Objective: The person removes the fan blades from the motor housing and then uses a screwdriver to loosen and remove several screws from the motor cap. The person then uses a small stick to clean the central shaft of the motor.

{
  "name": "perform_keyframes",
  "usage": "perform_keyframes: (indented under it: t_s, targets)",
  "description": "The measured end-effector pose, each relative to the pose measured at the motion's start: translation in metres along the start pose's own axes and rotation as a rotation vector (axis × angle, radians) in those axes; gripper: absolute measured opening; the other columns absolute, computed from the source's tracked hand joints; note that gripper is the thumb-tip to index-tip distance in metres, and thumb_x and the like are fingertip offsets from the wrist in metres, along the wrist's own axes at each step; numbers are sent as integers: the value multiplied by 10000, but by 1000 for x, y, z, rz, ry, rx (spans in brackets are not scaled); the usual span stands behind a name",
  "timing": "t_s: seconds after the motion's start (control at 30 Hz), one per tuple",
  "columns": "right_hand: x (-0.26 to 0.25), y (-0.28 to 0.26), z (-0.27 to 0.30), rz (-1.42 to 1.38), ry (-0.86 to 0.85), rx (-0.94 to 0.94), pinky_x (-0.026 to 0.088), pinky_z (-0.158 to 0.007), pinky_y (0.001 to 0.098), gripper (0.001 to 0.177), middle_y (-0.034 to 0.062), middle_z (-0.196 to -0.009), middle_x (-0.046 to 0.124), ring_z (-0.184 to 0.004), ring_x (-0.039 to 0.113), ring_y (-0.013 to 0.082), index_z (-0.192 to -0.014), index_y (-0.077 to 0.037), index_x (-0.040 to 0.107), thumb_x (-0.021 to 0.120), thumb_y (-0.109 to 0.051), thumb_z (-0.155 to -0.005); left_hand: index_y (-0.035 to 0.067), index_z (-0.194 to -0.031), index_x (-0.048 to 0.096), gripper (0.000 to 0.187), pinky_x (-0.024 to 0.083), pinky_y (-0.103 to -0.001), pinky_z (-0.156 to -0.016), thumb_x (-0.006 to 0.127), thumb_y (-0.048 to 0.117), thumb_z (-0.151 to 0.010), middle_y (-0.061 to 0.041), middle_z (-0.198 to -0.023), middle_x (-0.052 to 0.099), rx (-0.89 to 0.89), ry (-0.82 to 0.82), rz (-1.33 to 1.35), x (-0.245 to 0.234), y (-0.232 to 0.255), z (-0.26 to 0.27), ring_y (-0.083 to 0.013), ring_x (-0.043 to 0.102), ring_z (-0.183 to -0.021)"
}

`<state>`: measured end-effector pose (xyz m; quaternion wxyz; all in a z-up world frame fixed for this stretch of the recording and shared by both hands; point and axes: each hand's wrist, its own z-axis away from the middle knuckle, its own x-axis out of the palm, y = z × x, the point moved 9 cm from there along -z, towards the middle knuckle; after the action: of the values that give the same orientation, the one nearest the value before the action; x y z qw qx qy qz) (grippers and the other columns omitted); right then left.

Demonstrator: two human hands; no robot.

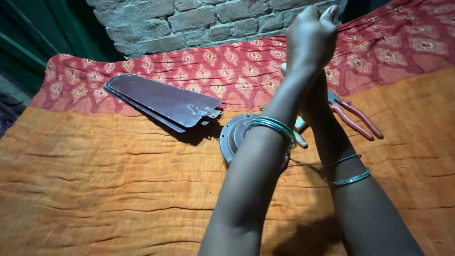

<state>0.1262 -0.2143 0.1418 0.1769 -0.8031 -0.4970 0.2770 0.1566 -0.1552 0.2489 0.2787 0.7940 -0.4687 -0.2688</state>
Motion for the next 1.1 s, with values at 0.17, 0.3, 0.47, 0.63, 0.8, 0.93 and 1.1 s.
perform_keyframes:
  t_s: [0.17, 0.3, 0.47, 0.63, 0.8, 0.93, 1.1]
  targets:
    - [-3, -16, 12, 86, 101, -19, 419, -618, 294, 195, 4, -852, 538, -737, 491, 106, -1065, -77, 543, 710, -173, -1038, 24, -930, 702, 338, 558, -538, -786, 553, 326, -956, -294, -915, 725, -137, -14, -15, -7, 14, 18, -489, 705, -912]
    - [-5, -20, 9, 58, 159, -12, 400, -583, 299, 201, 0, -806, 526, -684, 484, 110, -1014, -81, 540, 718, -171, -1040, 33, -1011, 689, 326, 556, -557, -822, 531, 316, -988, -311, -934, 722, -174, -15, -30, -17, 26, 31, -499, 696, -947]
    - [-1, -19, 9, -14, 196, 12, 377, -538, 304, 228, -5, -749, 512, -619, 476, 115, -950, -86, 536, 728, -168, -1043, 41, -1029, 689, 355, 543, -558, -786, 534, 360, -1017, -255, -941, 749, -47, -21, -5, -28, 34, 31, -479, 715, -926]
    - [11, -17, 7, -185, 173, 71, 354, -493, 309, 270, -9, -691, 498, -553, 467, 120, -886, -91, 533, 738, -165, -1045, 61, -1039, 672, 425, 568, -425, -775, 591, 474, -984, -150, -919, 754, 139, -8, 47, -77, 10, 44, -329, 750, -870]
    - [4, 1, 4, -616, 241, 367, 331, -448, 315, 321, -14, -634, 484, -488, 459, 126, -822, -96, 529, 748, -162, -1048, 24, -1118, 646, 568, 557, -409, -843, 651, 557, -923, -147, -1048, 698, -16, 67, -4, -148, -71, 80, -276, 703, -964]
    - [-27, 12, 6, -847, 315, 471, 300, -446, 297, 317, -41, -634, 421, -467, 368, 90, -834, -127, 509, 742, -168, -1046, 10, -1127, 621, 627, 548, -423, -827, 607, 605, -931, -172, -1043, 691, -299, -174, -85, -133, -140, 122, -307, 694, -969]
    - [-59, 27, 16, -902, 355, 477, 244, -412, 285, 396, -11, -599, 371, -429, 330, 102, -796, -113, 436, 701, -226, -1067, 21, -941, 753, 587, 547, -384, -736, 532, 565, -967, -109, -806, 754, -441, -254, 15, -95, -187, 154, -255, 742, -796]
